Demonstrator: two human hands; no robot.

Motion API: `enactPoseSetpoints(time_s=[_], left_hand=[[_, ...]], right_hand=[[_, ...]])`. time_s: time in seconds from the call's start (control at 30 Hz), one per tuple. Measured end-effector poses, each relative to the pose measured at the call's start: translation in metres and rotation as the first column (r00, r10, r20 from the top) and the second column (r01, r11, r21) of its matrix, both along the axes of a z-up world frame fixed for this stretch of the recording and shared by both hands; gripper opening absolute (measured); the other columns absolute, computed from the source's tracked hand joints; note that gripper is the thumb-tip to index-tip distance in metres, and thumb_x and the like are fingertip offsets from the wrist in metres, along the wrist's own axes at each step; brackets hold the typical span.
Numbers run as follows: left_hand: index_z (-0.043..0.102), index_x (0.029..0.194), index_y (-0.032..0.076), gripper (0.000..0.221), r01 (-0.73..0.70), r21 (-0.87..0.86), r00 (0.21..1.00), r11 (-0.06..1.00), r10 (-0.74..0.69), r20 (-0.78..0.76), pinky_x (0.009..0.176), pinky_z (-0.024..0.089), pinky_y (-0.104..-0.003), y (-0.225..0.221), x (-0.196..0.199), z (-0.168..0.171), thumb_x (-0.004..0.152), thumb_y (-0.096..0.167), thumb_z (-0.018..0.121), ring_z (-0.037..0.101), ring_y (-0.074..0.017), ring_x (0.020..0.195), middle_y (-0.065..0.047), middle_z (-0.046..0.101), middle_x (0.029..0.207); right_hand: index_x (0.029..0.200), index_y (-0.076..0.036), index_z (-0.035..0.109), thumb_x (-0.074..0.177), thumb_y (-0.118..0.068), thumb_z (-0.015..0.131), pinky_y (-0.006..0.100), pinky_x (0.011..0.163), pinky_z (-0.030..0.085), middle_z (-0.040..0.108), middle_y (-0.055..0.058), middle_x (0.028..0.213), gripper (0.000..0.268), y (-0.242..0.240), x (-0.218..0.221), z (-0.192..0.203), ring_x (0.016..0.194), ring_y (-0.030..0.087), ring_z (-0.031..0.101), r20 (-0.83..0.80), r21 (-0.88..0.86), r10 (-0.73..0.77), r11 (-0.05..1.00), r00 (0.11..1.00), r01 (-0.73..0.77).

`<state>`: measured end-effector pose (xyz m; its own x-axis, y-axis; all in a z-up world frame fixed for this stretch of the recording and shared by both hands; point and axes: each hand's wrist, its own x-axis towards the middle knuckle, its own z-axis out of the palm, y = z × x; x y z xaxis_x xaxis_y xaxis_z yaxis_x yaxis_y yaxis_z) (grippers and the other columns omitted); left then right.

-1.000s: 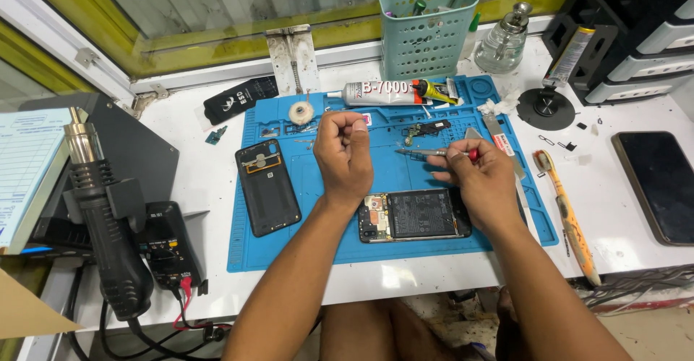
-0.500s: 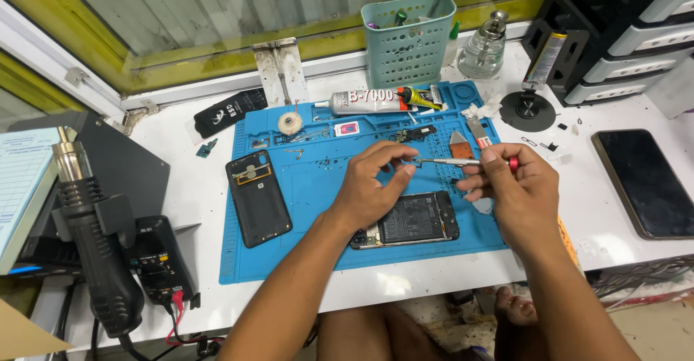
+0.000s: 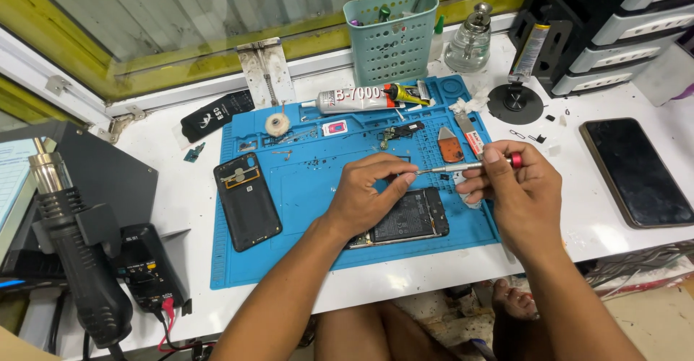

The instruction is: Disassembling a mobile phone to inspect and repair internal components using a precision screwdriver

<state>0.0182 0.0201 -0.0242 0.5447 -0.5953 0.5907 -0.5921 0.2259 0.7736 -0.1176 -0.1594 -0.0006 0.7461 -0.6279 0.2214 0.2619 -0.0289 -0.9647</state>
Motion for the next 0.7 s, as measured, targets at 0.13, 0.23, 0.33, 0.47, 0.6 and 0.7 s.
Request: enactPoseSetpoints(time_s=[0.13,0.23,0.33,0.47,0.6,0.7], left_hand=[[0.08,0.107,0.012,0.012,0.016,0.01,0.997,1.0,-0.016,-0.071,0.071,0.059,-0.03,-0.001,-0.002,0.001,0.097,0.013,0.074,0.073,-0.0158,0.08,-0.007,0.078,0.088],[0.081,0.105,0.013,0.012,0.104,0.044,0.974,0.994,-0.092,-0.208,0.07,0.058,-0.031,-0.001,-0.005,-0.004,0.094,0.014,0.077,0.068,-0.01,0.077,-0.007,0.08,0.087],[0.081,0.102,0.009,0.013,0.149,0.064,0.927,0.987,-0.117,-0.356,0.069,0.057,-0.027,0.0,-0.007,-0.009,0.089,0.011,0.079,0.067,-0.0071,0.071,-0.005,0.076,0.072],[0.08,0.104,0.003,0.014,0.263,0.059,0.852,0.963,-0.203,-0.483,0.07,0.06,-0.026,0.0,-0.007,-0.01,0.091,0.007,0.076,0.074,-0.0124,0.07,-0.012,0.079,0.082],[0.078,0.101,0.0,0.012,0.288,0.074,0.842,0.955,-0.215,-0.495,0.068,0.06,-0.029,-0.001,-0.007,-0.007,0.092,0.005,0.072,0.072,-0.0135,0.069,-0.013,0.077,0.082],[0.077,0.097,0.0,0.01,0.243,0.068,0.852,0.968,-0.179,-0.492,0.065,0.06,-0.028,-0.003,-0.002,-0.015,0.094,0.005,0.068,0.071,-0.0137,0.065,-0.012,0.076,0.079]], right_hand=[[0.127,0.011,0.046,0.109,-0.013,0.057,0.029,0.058,0.063,0.07,0.028,0.092,0.032,0.01,-0.001,0.003,0.073,0.027,0.074,0.042,-0.041,-0.022,0.999,0.999,0.023],[0.137,0.011,0.033,0.105,-0.007,0.061,0.029,0.06,0.064,0.067,0.027,0.093,0.045,0.008,0.001,0.001,0.073,0.027,0.072,0.076,-0.108,-0.024,0.994,0.997,0.032],[0.141,0.009,0.027,0.105,-0.002,0.062,0.03,0.063,0.064,0.066,0.027,0.091,0.052,0.004,0.002,-0.005,0.073,0.027,0.071,0.086,-0.142,-0.029,0.989,0.996,0.041],[0.142,0.007,0.031,0.101,-0.001,0.064,0.029,0.067,0.065,0.069,0.028,0.101,0.053,0.011,0.001,-0.003,0.085,0.029,0.074,0.106,-0.116,-0.036,0.992,0.994,0.048],[0.143,0.008,0.032,0.1,0.002,0.065,0.029,0.069,0.066,0.069,0.029,0.104,0.055,0.016,0.001,0.003,0.088,0.03,0.075,0.135,-0.114,-0.024,0.993,0.991,0.04],[0.142,0.009,0.031,0.102,0.003,0.063,0.031,0.07,0.066,0.068,0.03,0.105,0.052,0.013,0.0,0.003,0.089,0.031,0.074,0.151,-0.134,-0.037,0.989,0.988,0.057]])
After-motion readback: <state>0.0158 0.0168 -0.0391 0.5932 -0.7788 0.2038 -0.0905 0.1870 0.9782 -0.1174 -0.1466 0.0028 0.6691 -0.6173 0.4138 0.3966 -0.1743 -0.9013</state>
